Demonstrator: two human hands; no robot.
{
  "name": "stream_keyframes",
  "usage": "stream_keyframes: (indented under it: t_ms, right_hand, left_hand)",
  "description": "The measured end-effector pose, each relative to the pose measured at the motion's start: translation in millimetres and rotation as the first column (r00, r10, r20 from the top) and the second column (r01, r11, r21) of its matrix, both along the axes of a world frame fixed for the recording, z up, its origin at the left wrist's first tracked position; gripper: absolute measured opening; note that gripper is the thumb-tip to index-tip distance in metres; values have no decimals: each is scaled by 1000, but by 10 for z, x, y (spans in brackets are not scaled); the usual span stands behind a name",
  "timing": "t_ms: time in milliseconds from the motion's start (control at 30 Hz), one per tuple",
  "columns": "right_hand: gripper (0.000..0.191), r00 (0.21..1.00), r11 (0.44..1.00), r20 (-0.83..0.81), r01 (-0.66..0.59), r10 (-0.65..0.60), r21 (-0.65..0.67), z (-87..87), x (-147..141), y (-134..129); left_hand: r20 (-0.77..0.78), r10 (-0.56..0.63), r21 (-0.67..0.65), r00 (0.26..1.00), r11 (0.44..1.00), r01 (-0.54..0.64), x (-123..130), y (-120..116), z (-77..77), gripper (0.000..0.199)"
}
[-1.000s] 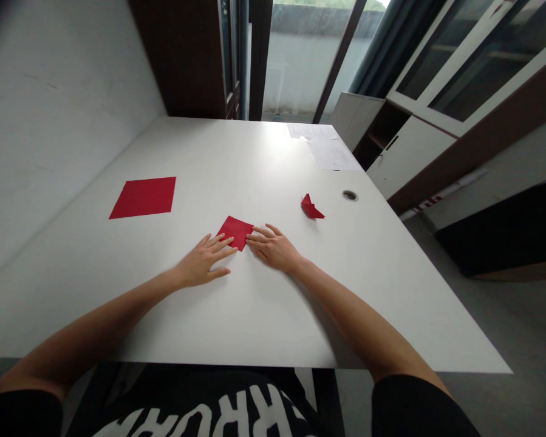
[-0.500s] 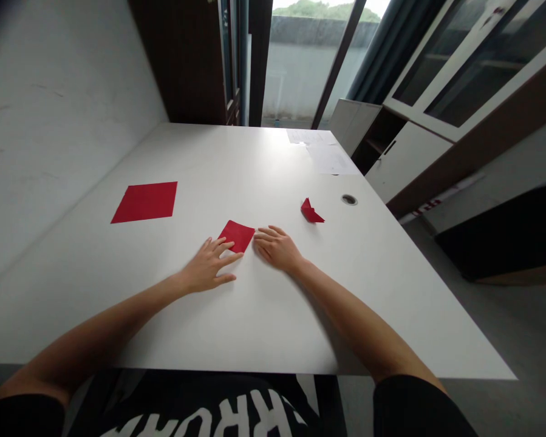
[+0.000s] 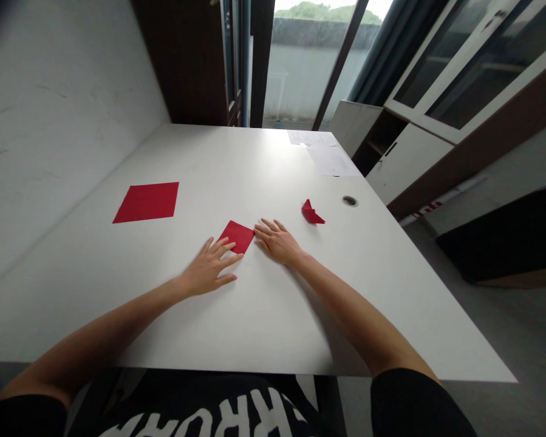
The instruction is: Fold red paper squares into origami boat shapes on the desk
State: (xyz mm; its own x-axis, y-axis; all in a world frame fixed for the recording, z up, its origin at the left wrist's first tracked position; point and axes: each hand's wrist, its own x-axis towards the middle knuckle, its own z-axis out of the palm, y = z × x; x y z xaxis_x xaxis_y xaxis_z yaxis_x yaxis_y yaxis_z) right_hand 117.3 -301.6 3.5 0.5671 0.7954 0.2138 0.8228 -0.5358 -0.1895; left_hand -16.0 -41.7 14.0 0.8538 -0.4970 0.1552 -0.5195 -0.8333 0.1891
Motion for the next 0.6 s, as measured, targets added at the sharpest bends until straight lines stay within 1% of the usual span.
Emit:
stream_keyframes:
  t_ms: [67,167,200,267,333,400,467,533,600]
  right_hand:
    - [49,999,999,11,-40,40,5,20,-17,70]
    - [50,984,985,-21,-174,174,-5,3,-83,193]
    - [51,980,981,-43,-195,195,-10,-12,-85,218]
    - [54,981,984,-90,-177,174,-32,-42,-41,233]
    - [59,987,991,-123,-111,101,-80,-53,49,226]
    - [62,988,989,-148,-72,52,-132,-41,129,241]
    - [62,985,983,-149,-105,82,-150,-23,160,296]
    - [61,974,972,-148,-190,169,-141,-21,146,367]
    - [60,967,965,-146,-228,208,-131,-43,129,408]
  left_hand:
    - [-8,-26,-11,1000,1000,26,4,4,9,52]
    - [-58,-85,-25,995,996,84,18,29,9,51]
    - [-71,-96,-29,993,995,94,21,39,6,51]
    - [-85,-101,-40,991,994,98,28,58,-4,52]
    - [-93,-104,-52,990,994,99,38,77,-14,52]
    - [-105,-120,-62,987,992,114,58,101,-23,52]
    - [-122,-153,-64,981,987,146,78,135,-28,52]
    - [-139,-188,-57,972,982,182,86,170,-28,52]
    - [-135,-172,-40,976,985,168,70,197,-25,53]
